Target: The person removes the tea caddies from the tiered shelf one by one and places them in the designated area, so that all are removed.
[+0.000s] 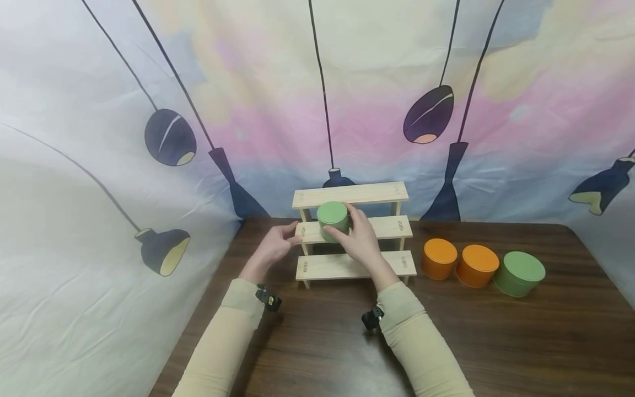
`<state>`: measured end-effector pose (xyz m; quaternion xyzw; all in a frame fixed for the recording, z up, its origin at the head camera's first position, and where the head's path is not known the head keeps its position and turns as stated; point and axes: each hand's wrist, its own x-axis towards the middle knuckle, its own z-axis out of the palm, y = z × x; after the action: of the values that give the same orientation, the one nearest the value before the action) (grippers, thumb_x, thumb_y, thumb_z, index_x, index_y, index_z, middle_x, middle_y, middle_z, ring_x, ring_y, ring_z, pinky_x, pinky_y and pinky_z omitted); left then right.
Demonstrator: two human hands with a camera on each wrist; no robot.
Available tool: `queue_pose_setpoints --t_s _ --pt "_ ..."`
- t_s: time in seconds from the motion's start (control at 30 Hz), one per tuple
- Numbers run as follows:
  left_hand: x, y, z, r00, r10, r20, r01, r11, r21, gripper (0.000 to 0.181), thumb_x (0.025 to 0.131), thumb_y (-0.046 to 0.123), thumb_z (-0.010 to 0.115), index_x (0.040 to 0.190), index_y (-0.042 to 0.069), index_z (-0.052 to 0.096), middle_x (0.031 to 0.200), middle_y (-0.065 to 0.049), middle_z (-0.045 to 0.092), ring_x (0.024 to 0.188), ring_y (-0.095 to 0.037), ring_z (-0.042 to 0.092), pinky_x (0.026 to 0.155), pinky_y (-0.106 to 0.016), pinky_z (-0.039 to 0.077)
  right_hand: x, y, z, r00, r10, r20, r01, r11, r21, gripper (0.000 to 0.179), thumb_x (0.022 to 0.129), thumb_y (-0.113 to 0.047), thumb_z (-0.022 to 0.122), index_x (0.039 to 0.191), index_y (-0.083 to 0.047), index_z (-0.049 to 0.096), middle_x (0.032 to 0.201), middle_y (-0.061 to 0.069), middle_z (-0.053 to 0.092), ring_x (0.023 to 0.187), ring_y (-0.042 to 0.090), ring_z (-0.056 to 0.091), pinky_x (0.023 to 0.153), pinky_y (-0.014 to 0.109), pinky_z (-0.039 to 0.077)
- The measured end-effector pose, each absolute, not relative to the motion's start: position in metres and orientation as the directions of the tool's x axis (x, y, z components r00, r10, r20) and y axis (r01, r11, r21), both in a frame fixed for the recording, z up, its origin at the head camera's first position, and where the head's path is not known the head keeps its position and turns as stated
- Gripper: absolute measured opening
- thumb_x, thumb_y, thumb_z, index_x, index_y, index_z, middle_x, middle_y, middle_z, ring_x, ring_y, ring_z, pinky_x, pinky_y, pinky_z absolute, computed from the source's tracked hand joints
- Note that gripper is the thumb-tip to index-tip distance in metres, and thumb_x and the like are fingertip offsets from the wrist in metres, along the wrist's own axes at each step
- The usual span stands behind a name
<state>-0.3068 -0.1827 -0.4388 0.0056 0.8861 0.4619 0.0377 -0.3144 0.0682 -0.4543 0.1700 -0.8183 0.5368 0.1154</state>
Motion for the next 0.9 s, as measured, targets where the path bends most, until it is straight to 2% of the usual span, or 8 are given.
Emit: queue_pose_setpoints --t_s 0.4,0.9 --pt "-0.3059 -0.1827 -0.4385 -0.997 0.042 -0.059 -0.024 0.575 0.818 0.060 0.107 0.017 0.067 0.162 0.007 0.046 0.168 -0.010 0.042 0.157 -0.032 0.033 0.126 -0.051 0.031 -0.3152 0.0690 -0.4542 -0.920 -0.168 0.354 -0.392 0.388 -0.834 0.088 0.096 -0.047 0.081 0.164 -0.008 0.041 0.151 0.022 0.050 0.136 0.039 0.054 0.111 0.054 0.050" --pt "-0.3063 -0.1838 -0.4376 -0.997 0.056 -0.053 -0.010 0.589 0.808 0.059 0.107 0.016 0.067 0.162 0.006 0.046 0.168 -0.010 0.042 0.158 -0.032 0.032 0.126 -0.052 0.030 -0.3148 0.0701 -0.4517 -0.924 -0.175 0.341 -0.382 0.359 -0.852 0.087 0.096 -0.045 0.082 0.164 -0.010 0.042 0.152 0.022 0.050 0.137 0.038 0.055 0.114 0.052 0.048"
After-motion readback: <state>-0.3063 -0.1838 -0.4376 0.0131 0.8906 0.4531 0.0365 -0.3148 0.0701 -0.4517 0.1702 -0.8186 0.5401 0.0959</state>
